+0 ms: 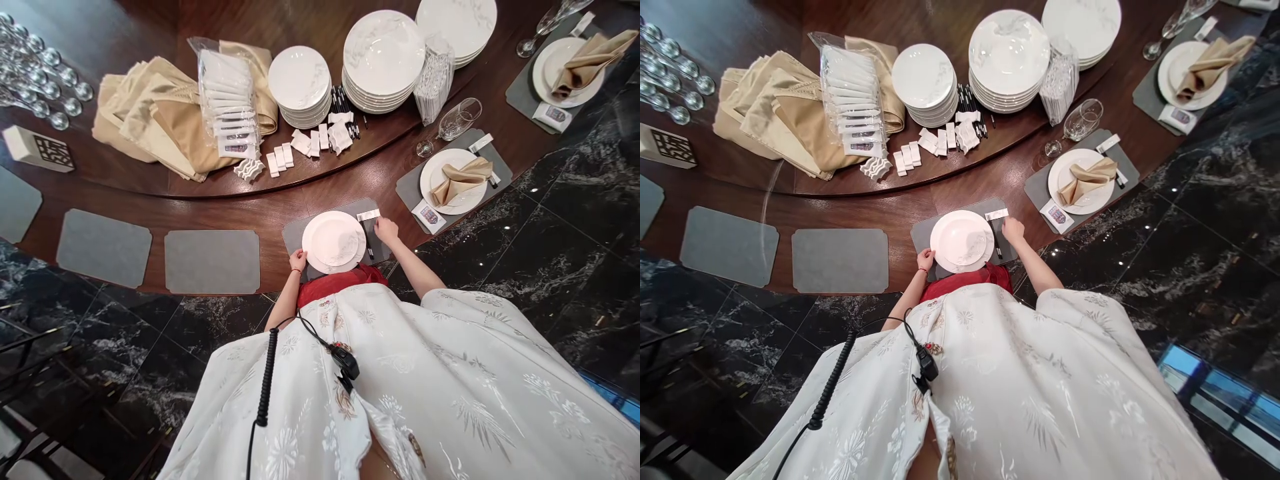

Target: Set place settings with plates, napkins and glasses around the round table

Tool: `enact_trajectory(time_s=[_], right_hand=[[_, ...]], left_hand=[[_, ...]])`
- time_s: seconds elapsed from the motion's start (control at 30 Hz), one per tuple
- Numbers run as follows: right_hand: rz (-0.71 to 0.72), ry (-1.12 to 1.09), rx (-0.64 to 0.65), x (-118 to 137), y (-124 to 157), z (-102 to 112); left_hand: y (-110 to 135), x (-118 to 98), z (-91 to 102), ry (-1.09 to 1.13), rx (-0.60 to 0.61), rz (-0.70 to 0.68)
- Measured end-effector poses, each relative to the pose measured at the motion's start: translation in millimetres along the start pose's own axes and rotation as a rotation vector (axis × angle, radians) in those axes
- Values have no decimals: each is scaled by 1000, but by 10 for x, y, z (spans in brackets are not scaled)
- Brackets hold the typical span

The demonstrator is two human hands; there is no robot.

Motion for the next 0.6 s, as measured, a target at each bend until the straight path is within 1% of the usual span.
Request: enact_trajectory(time_s=[0.1,0.17,0.2,0.27,0.4,0.6], right_hand=[[-95,-34,204,-11,315,-387],[-139,-46,268,2,486,-561],[-145,-50,271,18,545,-611],[-148,-53,240,56,618,-655],[-161,-57,181,109,661,-655],[-185,-89,159,133,675,-624]], left_hand=[[-12,-16,-1,-16,-6,-25],[-24,-10,-10,-16,-5,-21],[-30,-6,-15,-18,-5,-16],[-39,-9,-25,-29,-7,-17],[-40,-38,-33,-42,-18,-39],[-34,-66,-28,-41,-19,-63]])
Point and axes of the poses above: each hand's wrist, its own y-axis away from the middle knuckle, its own z-axis out of the back of the hand, x = y × z, the point moved 8 cm from there along -y, towards the middle knuckle, and after that the axes turned 2 degrees about -y, right-handed, at the moved point
